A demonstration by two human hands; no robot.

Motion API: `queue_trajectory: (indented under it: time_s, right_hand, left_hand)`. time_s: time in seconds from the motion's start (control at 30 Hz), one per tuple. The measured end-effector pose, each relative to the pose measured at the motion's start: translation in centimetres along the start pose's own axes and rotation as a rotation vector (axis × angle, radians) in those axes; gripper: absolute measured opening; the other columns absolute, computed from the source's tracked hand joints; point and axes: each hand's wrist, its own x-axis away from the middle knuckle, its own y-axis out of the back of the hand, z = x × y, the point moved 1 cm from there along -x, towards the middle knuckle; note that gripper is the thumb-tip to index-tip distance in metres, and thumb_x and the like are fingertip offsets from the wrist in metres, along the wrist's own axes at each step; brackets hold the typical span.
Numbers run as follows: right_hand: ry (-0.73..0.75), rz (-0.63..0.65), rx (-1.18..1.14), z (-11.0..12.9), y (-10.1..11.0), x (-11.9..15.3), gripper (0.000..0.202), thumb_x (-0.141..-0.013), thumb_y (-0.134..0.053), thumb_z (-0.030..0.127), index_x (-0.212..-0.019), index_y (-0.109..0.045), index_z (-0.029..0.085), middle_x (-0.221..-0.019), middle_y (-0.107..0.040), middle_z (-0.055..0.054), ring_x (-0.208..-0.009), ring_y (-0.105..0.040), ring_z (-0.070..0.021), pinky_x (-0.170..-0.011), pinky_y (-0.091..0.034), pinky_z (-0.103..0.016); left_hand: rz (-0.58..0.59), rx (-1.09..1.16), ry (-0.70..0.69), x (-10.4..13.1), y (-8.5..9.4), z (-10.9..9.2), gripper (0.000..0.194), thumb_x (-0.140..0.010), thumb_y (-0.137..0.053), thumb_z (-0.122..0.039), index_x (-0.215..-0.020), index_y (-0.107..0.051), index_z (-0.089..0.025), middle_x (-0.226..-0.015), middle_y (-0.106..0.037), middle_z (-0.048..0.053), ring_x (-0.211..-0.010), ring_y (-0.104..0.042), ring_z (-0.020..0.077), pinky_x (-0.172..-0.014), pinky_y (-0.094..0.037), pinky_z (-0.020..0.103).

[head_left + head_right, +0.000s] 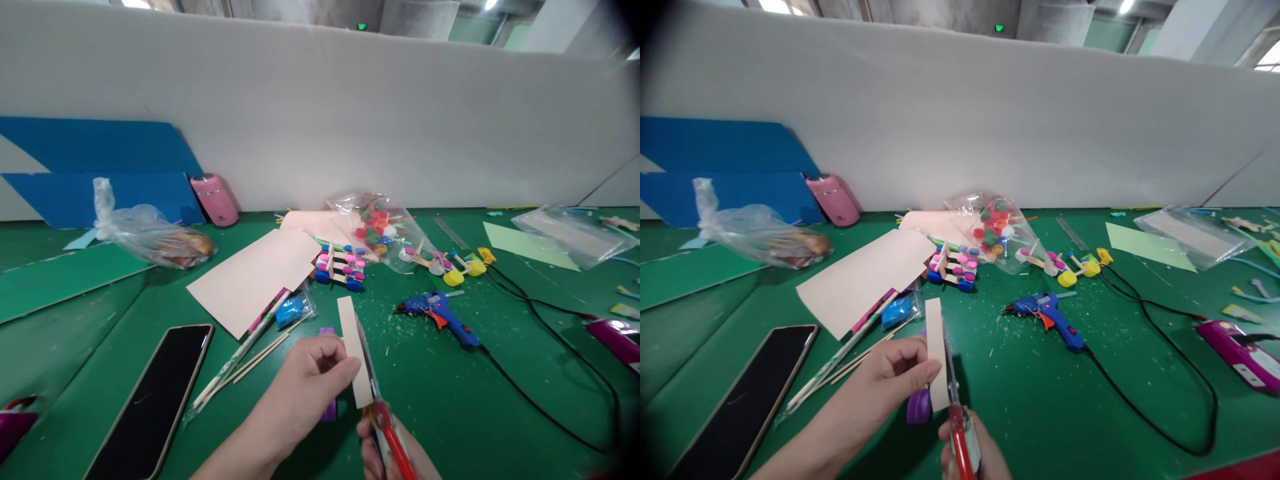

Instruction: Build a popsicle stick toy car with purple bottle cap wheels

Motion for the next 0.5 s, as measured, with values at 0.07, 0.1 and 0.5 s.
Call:
queue_trajectory:
  time_s: [0.07, 0.1, 0.5]
  right_hand:
    - [0.007, 0.000, 0.009, -0.07, 0.08, -0.01, 0.039, -0.064, -0.065, 0.054, -0.064, -0.056, 0.017, -0.041, -0.041, 0.007, -0.035, -0.039, -0.0048, -0.040, -0.032, -0.017]
    - [0.011, 0.003, 0.016, -0.06, 0.08, -0.02, 0.039, -0.064, -0.064, 0.055, -0.064, -0.056, 0.017, -0.041, -0.041, 0.007, -0.035, -0.039, -0.0048, -0.039, -0.032, -0.017]
    - [0.048, 0.026, 0.031, 0.16, 0.13, 0.22, 0.039, -0.063, -0.066, 0.055, -0.066, -0.057, 0.017, -0.043, -0.044, 0.006, -0.037, -0.041, -0.0056, -0.041, -0.035, -0.018]
  left_hand:
    - [0.006, 0.003, 0.009, 0.02, 0.00, 0.07, 0.027, -0.076, -0.053, -0.030, -0.054, -0.046, -0.016, -0.053, -0.038, -0.005, -0.051, -0.031, 0.0082, -0.049, -0.024, 0.023]
    - [0.012, 0.007, 0.012, 0.03, -0.01, 0.10, 0.027, -0.076, -0.052, -0.030, -0.054, -0.047, -0.016, -0.053, -0.039, -0.005, -0.051, -0.031, 0.0081, -0.049, -0.024, 0.023]
    - [0.076, 0.028, 0.051, 0.01, -0.14, 0.10, 0.025, -0.075, -0.053, -0.033, -0.060, -0.053, -0.013, -0.055, -0.041, -0.004, -0.052, -0.032, 0.0082, -0.048, -0.024, 0.023]
